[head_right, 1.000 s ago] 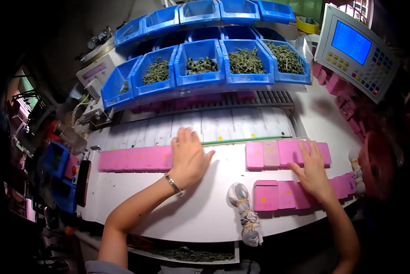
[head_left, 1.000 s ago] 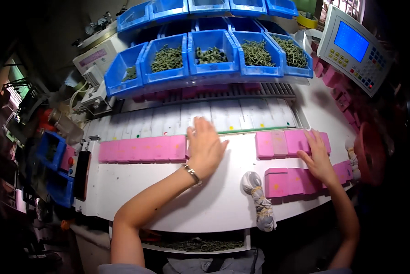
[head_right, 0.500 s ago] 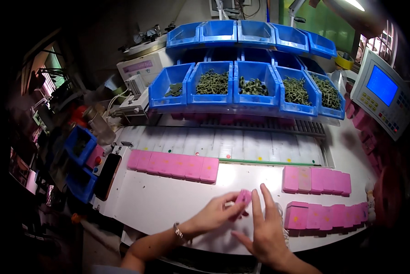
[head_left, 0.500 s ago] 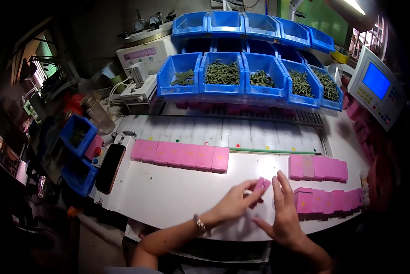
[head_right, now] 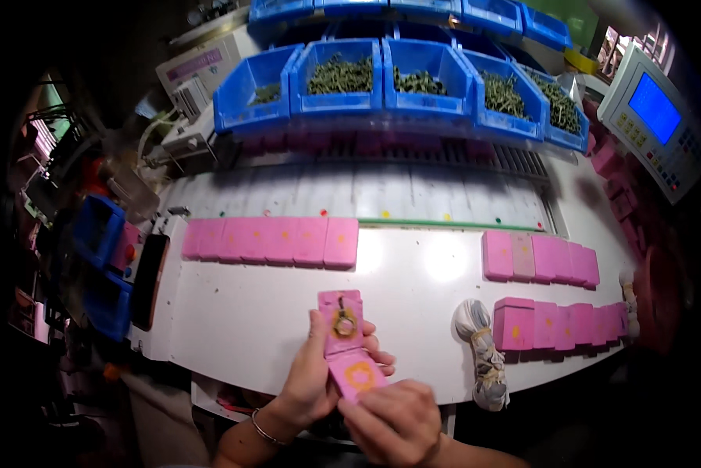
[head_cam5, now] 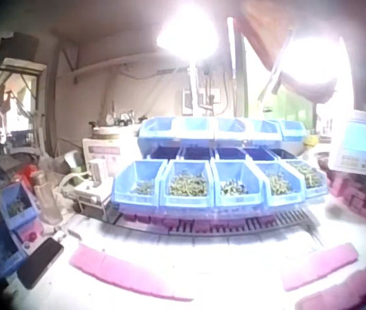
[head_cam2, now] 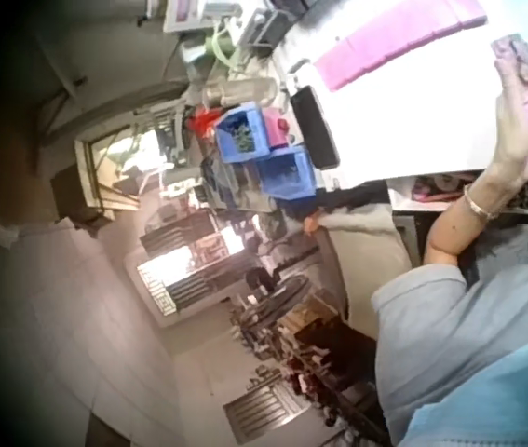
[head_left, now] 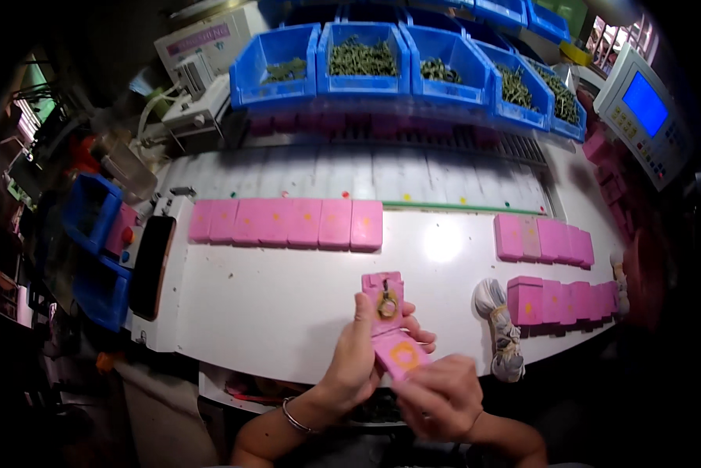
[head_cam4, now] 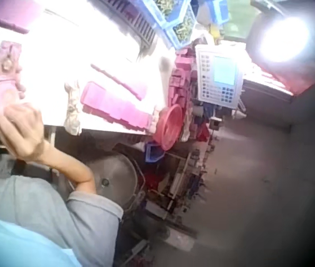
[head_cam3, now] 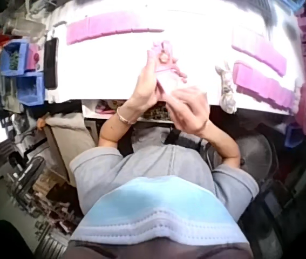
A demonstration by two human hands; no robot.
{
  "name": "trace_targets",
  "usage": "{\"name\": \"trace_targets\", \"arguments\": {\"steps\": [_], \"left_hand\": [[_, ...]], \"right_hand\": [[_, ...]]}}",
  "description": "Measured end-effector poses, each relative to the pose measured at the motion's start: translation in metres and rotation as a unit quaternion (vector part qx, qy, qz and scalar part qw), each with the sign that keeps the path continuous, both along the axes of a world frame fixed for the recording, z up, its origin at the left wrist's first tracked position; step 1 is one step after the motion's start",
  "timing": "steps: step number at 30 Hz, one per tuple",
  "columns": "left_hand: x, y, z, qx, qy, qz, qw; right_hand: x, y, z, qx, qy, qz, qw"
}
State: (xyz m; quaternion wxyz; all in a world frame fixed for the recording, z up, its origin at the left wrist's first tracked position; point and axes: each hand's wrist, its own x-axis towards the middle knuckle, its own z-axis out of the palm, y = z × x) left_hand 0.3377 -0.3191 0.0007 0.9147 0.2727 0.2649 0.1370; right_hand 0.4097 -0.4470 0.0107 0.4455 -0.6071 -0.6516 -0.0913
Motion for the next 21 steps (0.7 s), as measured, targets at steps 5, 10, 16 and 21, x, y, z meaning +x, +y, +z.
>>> {"name": "trace_targets", "arguments": {"steps": [5,10,16,21], "left_hand": [[-0.006,-0.01,-0.007,0.129,0.012,-0.018,0.991],[-0.016,-0.019,0.01,0.222,0.038,-0.041,0.973],[-0.016,-0.02,0.007,0.23,0.077,-0.098,0.965],[-0.014,-0.015,0.007,0.265,0.079,-0.125,0.953]], "right_hand": [[0.008,-0.002,0.022,-0.158,0.147,0.055,0.975],[0.019,0.019,0.024,-0.093,0.383,-0.044,0.918],[0.022,0.013,0.011,-0.104,0.425,-0.045,0.898],[0.038,0.011,0.03,-0.213,0.586,-0.001,0.782]]}}
